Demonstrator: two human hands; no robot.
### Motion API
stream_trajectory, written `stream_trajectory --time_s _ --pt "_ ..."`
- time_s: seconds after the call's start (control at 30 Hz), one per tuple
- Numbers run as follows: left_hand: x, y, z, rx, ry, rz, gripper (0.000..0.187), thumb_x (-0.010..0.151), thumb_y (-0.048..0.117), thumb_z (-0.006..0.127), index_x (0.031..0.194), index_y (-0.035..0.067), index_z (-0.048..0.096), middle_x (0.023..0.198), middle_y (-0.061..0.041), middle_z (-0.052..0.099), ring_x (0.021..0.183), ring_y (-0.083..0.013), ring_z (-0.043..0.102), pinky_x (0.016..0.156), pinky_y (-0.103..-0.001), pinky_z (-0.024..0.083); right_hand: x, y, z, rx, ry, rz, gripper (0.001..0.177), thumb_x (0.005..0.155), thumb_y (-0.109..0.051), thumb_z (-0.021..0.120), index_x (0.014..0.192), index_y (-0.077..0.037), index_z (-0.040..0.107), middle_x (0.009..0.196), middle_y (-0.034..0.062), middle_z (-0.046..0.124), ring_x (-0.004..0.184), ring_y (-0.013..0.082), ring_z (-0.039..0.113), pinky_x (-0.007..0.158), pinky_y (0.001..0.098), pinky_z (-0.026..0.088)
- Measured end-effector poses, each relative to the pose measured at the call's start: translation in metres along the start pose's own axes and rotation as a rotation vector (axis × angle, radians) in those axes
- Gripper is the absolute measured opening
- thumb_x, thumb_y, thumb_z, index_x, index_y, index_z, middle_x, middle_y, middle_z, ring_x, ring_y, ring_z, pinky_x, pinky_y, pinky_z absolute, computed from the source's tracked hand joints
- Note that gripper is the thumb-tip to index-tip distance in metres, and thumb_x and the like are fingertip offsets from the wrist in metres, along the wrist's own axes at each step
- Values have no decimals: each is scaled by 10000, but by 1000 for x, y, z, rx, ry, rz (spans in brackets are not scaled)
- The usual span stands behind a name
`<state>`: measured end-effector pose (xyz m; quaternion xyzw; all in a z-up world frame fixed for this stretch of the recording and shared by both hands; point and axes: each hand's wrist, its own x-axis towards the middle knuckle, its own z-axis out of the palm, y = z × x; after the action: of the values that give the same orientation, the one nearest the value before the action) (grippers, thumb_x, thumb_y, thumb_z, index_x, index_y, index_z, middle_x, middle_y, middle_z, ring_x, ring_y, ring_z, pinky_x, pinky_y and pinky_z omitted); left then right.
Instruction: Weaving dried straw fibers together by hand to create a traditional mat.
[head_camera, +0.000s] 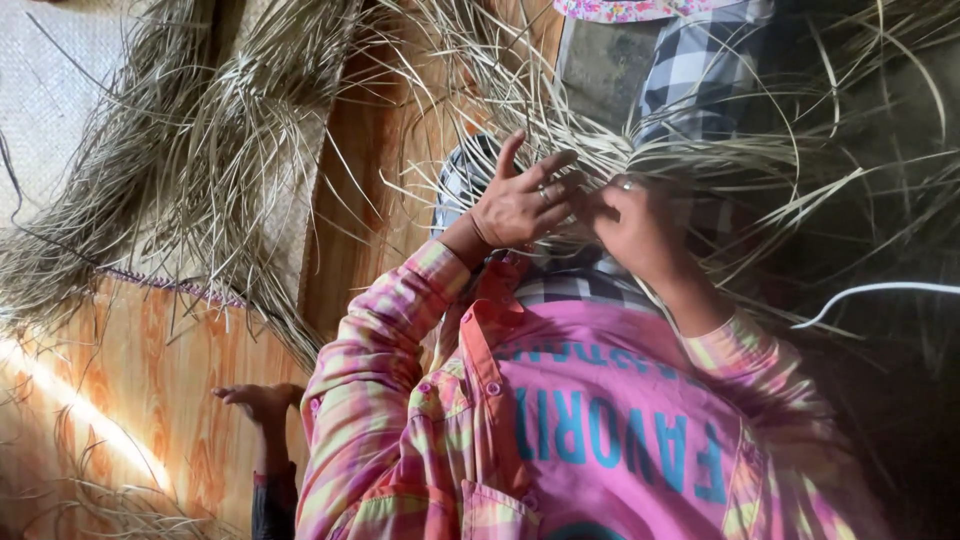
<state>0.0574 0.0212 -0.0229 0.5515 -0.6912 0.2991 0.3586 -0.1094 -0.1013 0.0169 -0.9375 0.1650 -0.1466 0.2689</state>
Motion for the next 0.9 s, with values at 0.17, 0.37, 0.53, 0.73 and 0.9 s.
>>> stream_trajectory --time_s 0.17,0.37,0.53,0.73,0.9 --pt "-8 -5 1 -58 -36 10 226 957 401 722 1007 182 710 1071 -37 720 1215 -305 588 1073 -761 250 -4 9 4 18 -5 -29 98 799 -195 720 834 -106 698 690 132 594 753 380 650 676 437 520" --pt "1 -49 -13 267 41 -114 132 884 233 779 982 277 702 1186 11 675 1227 -270 556 1062 -737 230 -3 19 6 -2 28 -133 123 773 -214 793 865 -166 727 714 57 605 755 308 652 728 415 515" --pt "-25 -151 -55 656 -16 -755 206 900 312 831 1060 270 708 1467 -23 460 1386 -236 399 1181 -592 167 -8 23 11 -49 70 -174 93 814 -241 819 839 -206 736 728 4 617 762 240 649 771 370 496" --pt "15 -34 -67 550 -200 -608 106 831 124 802 917 173 765 1231 -127 528 1128 -363 534 923 -563 374 2 10 -4 7 103 -125 93 911 -204 811 920 -152 735 805 65 638 806 299 656 770 394 514" --pt "14 53 -42 -148 -284 -756 124 850 214 763 964 173 735 983 -44 636 912 -285 594 766 -440 446 23 11 -53 156 22 -73 133 961 -72 741 1092 -98 743 972 84 677 930 326 672 813 428 538"
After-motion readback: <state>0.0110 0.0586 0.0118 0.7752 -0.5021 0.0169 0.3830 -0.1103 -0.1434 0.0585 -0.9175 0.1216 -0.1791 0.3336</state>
